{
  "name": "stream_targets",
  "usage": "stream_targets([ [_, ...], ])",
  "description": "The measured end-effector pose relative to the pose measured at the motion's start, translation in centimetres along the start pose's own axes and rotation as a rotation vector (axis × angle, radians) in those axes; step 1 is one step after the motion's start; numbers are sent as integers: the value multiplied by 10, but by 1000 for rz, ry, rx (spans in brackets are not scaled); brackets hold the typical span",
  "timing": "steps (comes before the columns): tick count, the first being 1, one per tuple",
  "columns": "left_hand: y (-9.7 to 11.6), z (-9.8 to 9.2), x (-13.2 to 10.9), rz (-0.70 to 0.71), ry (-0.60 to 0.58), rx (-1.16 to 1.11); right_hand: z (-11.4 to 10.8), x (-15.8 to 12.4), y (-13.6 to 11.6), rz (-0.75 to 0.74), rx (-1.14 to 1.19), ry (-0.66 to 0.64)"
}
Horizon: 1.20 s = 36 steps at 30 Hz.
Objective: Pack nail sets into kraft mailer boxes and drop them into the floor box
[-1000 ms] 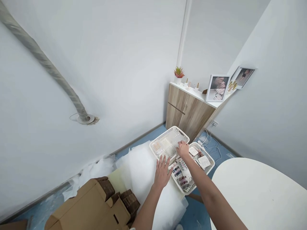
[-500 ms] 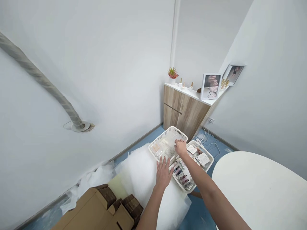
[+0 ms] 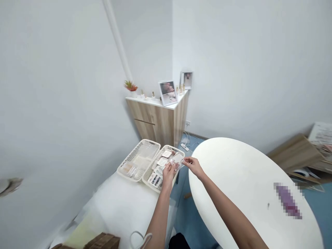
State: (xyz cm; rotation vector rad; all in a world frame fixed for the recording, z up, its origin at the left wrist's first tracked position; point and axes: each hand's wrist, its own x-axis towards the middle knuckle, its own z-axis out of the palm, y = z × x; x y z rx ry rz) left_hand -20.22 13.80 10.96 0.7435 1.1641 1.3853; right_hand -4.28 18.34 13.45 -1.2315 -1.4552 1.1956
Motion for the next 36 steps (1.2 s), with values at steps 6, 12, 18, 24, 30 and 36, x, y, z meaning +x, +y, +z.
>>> stream_targets([
  [6,-40,117,-51,-108,-130,21,-130,-79,17,116,20,95],
  [12,-100,212,-102,-43,-161,257,-220,-152,45,97,-275,451],
  [18,-134,272,-148,19,-218,469,-254,-199,62,226,-152,368],
  [24,-141,281,-166,-77,-511,394,-276,-217,60,299,93,242],
  [30,-136,277,-165,-249,-535,267,-277,-224,59,257,136,187],
  [36,-143,282,-172,-251,-363,272,-248,-232,56,196,-128,332],
])
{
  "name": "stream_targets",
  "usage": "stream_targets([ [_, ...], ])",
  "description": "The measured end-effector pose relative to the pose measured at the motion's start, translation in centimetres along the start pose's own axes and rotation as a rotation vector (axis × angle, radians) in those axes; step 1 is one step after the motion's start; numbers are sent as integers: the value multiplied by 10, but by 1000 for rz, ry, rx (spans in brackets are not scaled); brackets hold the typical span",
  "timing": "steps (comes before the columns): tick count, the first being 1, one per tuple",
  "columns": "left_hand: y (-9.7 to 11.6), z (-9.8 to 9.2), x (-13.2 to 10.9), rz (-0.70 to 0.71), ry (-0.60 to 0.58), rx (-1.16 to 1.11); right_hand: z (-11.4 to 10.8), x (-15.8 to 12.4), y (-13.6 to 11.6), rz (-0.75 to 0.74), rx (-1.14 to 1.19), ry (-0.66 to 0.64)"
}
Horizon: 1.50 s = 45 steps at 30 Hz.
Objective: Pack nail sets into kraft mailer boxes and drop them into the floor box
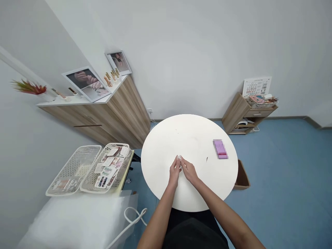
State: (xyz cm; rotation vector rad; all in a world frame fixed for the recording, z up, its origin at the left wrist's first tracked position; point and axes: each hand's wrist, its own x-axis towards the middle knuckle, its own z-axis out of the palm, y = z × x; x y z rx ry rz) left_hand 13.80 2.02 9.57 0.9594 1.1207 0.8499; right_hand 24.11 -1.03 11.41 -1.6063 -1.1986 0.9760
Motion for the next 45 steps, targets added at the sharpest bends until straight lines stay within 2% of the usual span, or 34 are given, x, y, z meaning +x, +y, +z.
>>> stream_targets([
  [4,-2,-3,-3,26,71,3,14,-8,-2,-50,-143,28],
  [9,5,-14,-1,73,129,72,25,-8,-4,-106,-166,52],
  [18,2,-29,1,96,165,179,41,-4,5,-117,-160,23],
  [26,-5,-32,0,107,143,209,46,-5,15,-140,-99,44],
  [32,-13,-36,11,108,134,163,40,4,26,6,57,96],
  [38,-7,-45,29,-103,-33,-74,23,27,39,211,279,30],
  [42,-5,-55,48,-269,-86,-255,9,46,49,209,118,86],
  [45,-9,-60,67,-365,-64,-343,1,62,58,224,41,133],
])
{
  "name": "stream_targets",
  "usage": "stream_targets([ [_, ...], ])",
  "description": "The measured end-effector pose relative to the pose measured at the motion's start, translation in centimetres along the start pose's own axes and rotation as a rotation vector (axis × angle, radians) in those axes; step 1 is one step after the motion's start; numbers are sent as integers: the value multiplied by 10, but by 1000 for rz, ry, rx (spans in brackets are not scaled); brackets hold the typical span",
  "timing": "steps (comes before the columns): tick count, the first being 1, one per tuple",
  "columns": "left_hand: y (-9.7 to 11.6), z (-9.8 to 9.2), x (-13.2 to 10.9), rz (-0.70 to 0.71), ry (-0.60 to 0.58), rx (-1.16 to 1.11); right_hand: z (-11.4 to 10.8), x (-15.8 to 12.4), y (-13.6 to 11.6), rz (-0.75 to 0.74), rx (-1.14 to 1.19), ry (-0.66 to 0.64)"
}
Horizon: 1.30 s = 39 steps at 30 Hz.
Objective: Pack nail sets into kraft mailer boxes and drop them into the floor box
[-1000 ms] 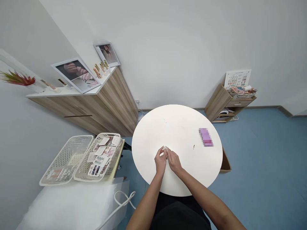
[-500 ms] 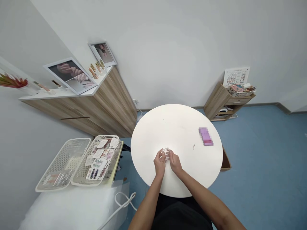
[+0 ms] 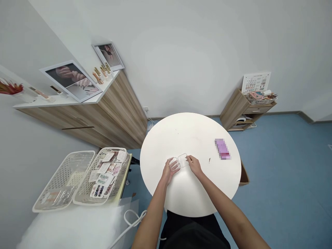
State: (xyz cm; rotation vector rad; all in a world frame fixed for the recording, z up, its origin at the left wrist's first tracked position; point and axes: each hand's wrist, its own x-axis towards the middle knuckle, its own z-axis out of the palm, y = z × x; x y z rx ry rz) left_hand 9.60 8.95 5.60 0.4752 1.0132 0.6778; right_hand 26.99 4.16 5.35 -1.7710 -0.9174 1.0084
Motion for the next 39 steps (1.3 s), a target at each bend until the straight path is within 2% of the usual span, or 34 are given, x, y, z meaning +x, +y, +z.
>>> stream_targets([
  [3,2,-3,21,-32,52,-15,-2,20,5,162,138,-3],
  [7,3,-6,47,7,161,136,-3,39,15,326,328,24],
  [13,2,-13,72,48,276,238,8,45,41,371,383,78],
  [16,-4,-14,74,56,312,299,13,46,54,322,249,90],
  [20,-12,-18,64,122,362,374,10,48,65,168,-126,166],
  [23,-8,-27,48,219,404,415,9,51,63,26,-389,238],
  [25,1,-36,34,293,430,422,16,54,55,-41,-478,225],
  [28,21,-59,6,485,461,476,43,56,34,-143,-507,140],
  [30,36,-80,-16,639,496,532,71,56,15,-230,-493,71],
  [32,51,-105,-40,736,567,554,104,54,-4,-319,-473,7],
  [35,65,-148,-75,782,704,547,156,44,-31,-446,-456,-93],
  [39,67,-206,-111,811,854,669,225,25,-65,-609,-462,-227],
])
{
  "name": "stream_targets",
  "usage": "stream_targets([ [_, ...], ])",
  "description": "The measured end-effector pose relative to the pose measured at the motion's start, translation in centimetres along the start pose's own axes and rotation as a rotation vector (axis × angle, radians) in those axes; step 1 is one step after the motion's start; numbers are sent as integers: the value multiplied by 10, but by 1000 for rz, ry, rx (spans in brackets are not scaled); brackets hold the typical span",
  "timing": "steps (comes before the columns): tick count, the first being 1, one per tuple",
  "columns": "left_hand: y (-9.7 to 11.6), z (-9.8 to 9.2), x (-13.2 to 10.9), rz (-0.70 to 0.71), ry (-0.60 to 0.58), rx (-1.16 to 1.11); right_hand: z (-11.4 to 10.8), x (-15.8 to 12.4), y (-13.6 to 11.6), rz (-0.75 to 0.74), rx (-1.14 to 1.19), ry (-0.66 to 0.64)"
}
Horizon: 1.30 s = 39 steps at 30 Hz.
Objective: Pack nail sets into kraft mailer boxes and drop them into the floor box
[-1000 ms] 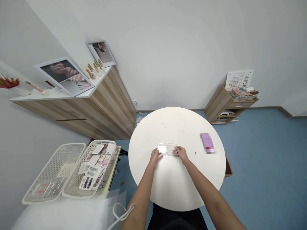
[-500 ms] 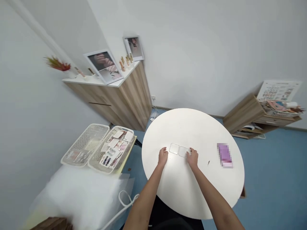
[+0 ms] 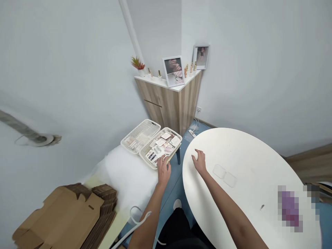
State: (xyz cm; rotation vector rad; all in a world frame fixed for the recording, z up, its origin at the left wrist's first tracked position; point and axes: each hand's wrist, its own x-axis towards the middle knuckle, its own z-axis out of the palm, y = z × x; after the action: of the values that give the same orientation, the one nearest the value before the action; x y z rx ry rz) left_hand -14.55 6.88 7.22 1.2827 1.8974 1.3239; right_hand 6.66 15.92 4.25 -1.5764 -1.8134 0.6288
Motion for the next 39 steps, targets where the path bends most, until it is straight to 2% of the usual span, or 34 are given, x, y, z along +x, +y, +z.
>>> stream_targets([
  [3,-25,-32,0,42,37,131,33,14,-43,-131,-7,-64],
  [6,-44,-53,-3,49,38,187,63,26,-81,-264,-32,-139],
  [12,-57,-69,-9,-23,5,0,118,41,-139,-469,-211,-373],
  [17,-56,-73,-10,-58,-19,-121,161,49,-161,-639,-372,-647],
  [21,-52,-77,-9,-141,-22,-185,186,56,-158,-584,-460,-734],
  [24,-50,-79,-8,-138,-28,-182,192,60,-150,-538,-512,-746],
  [27,-50,-78,-8,-101,-29,-151,186,60,-146,-591,-535,-725],
  [34,-55,-75,-8,-106,-14,-149,161,61,-161,-793,-511,-741],
  [36,-56,-76,-7,-98,-13,-126,152,64,-165,-788,-463,-704],
  [39,-55,-78,-4,-86,-19,-81,130,70,-164,-704,-324,-595],
])
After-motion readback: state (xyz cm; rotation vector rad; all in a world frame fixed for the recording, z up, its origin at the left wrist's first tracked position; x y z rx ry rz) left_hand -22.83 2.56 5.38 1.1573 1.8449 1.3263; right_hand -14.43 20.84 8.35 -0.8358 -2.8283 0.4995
